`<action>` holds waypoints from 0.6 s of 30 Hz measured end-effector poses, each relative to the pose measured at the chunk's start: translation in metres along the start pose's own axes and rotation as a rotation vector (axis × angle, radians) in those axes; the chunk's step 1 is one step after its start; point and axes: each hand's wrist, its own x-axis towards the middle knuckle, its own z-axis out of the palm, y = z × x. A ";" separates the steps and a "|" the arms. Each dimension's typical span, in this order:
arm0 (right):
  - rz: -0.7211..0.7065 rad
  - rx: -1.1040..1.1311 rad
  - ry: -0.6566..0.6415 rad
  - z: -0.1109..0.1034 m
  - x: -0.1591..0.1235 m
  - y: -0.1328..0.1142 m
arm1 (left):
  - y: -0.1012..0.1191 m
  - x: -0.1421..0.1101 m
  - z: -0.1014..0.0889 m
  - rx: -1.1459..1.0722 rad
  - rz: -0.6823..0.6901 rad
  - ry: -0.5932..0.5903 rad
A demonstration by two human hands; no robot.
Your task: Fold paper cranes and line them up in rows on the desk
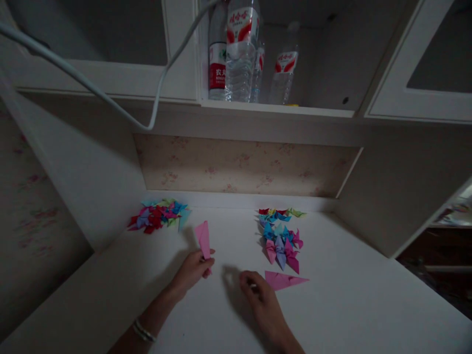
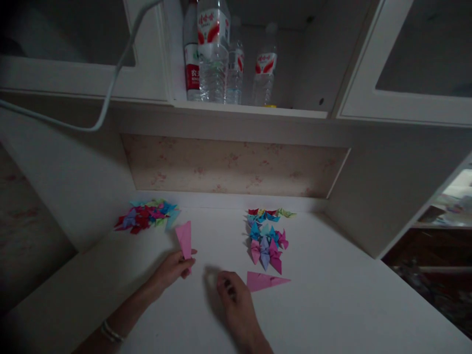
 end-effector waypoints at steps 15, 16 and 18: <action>0.247 0.756 -0.218 0.042 0.029 0.014 | 0.002 -0.049 0.049 -0.530 -0.017 -0.402; 0.244 0.739 -0.234 0.043 0.028 0.013 | 0.002 -0.050 0.050 -0.528 -0.016 -0.399; 0.215 0.698 -0.182 0.043 0.027 0.009 | 0.004 -0.051 0.050 -0.552 -0.027 -0.367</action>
